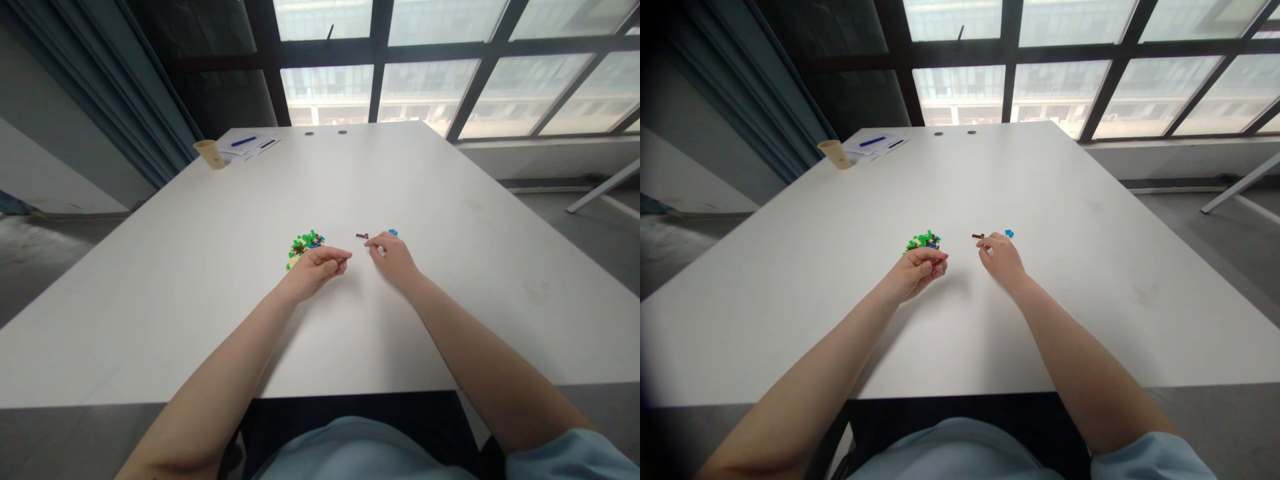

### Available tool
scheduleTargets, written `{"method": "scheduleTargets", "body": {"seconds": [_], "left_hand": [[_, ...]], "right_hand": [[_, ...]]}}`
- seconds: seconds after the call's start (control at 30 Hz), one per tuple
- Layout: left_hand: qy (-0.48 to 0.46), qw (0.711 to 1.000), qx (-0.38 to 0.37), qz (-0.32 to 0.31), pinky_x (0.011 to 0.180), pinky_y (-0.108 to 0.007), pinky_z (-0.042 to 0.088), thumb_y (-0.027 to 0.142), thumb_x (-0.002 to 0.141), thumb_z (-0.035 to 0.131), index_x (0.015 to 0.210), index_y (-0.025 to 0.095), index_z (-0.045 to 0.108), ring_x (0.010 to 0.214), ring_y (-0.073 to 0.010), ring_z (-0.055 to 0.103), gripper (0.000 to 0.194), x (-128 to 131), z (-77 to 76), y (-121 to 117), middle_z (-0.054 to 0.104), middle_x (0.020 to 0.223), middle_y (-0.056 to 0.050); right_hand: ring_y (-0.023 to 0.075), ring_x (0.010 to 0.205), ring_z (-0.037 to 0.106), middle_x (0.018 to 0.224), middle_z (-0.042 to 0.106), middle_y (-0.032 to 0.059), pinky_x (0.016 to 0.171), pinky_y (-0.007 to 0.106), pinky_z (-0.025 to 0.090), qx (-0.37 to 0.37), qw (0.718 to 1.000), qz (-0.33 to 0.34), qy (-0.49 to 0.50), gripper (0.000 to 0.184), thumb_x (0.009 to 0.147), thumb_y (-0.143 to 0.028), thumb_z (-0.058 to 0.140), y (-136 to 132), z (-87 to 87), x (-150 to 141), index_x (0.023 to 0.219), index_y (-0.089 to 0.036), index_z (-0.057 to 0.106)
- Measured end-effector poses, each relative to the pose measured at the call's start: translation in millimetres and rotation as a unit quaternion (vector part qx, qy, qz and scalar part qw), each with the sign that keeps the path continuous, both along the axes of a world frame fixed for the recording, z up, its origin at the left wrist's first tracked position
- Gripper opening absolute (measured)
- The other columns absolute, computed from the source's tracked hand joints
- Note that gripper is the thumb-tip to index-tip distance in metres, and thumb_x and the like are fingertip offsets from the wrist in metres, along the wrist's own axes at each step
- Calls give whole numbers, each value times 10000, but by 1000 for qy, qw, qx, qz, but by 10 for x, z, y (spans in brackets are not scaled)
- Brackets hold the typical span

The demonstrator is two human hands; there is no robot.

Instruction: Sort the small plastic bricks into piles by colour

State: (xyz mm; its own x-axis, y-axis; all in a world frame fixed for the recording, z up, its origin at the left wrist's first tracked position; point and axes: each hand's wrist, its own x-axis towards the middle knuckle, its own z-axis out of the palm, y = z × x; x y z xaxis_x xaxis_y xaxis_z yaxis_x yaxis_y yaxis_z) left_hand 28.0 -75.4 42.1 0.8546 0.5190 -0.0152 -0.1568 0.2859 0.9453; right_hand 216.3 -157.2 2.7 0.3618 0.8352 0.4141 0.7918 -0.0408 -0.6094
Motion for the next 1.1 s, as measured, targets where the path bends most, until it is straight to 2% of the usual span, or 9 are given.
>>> {"method": "scheduleTargets", "body": {"seconds": [0.13,0.23,0.37,0.47,0.6,0.73,0.87,0.97,1.1], "left_hand": [[17,1000,9,11,685,-298,414,486,500,779,771,162,698,650,-110,494,430,0,-18,4,555,641,-22],[21,999,18,19,698,-291,415,483,520,769,794,168,698,661,-109,502,424,13,-43,16,572,672,-25],[60,996,58,39,711,-263,411,456,609,722,874,195,695,716,-108,529,373,23,-93,54,624,808,-37],[91,993,75,17,715,-244,409,442,656,690,895,210,692,754,-108,544,333,23,-143,83,641,859,-35],[117,988,97,-10,708,-246,417,467,678,662,919,203,694,769,-123,554,359,29,-204,92,653,861,-52],[144,985,98,0,721,-267,433,498,688,636,1002,202,672,814,-148,574,433,41,-202,80,651,989,-84],[186,967,136,104,694,-267,436,528,719,579,1048,184,640,847,-166,579,480,23,-146,135,632,1065,-105],[202,951,158,173,655,-264,435,529,715,570,1034,159,634,848,-179,576,493,-3,-120,220,633,1053,-116],[206,947,152,195,642,-260,433,514,695,587,1017,140,635,813,-172,574,496,-14,-118,288,648,998,-117]], "right_hand": [[155,713,518,746,589,31,692,280,389,0,1000,0,-4,206,748,-156,469,-1,7,-7,804,-188,665],[158,738,526,750,586,33,709,288,399,31,999,19,-2,235,785,-177,454,-29,77,-45,906,-186,655],[150,738,533,748,585,28,727,299,425,118,985,125,11,210,797,-245,519,-99,235,-159,959,-196,643],[140,735,544,756,594,23,723,300,445,143,968,202,31,168,770,-256,581,-125,298,-246,911,-213,660],[134,726,554,759,611,26,703,299,460,131,965,220,46,132,783,-246,570,-106,282,-312,857,-221,676],[135,713,550,713,613,20,723,298,450,115,976,181,37,123,783,-227,560,-66,240,-283,800,-213,681],[154,755,555,782,636,34,710,295,426,62,997,30,20,141,774,-235,555,4,107,-64,812,-214,688],[172,760,553,827,655,30,718,314,404,-20,996,-91,1,152,754,-223,545,70,-53,141,802,-223,689],[198,804,545,839,666,27,734,334,371,-84,987,-134,-40,157,757,-220,531,146,-190,215,785,-241,685]]}}
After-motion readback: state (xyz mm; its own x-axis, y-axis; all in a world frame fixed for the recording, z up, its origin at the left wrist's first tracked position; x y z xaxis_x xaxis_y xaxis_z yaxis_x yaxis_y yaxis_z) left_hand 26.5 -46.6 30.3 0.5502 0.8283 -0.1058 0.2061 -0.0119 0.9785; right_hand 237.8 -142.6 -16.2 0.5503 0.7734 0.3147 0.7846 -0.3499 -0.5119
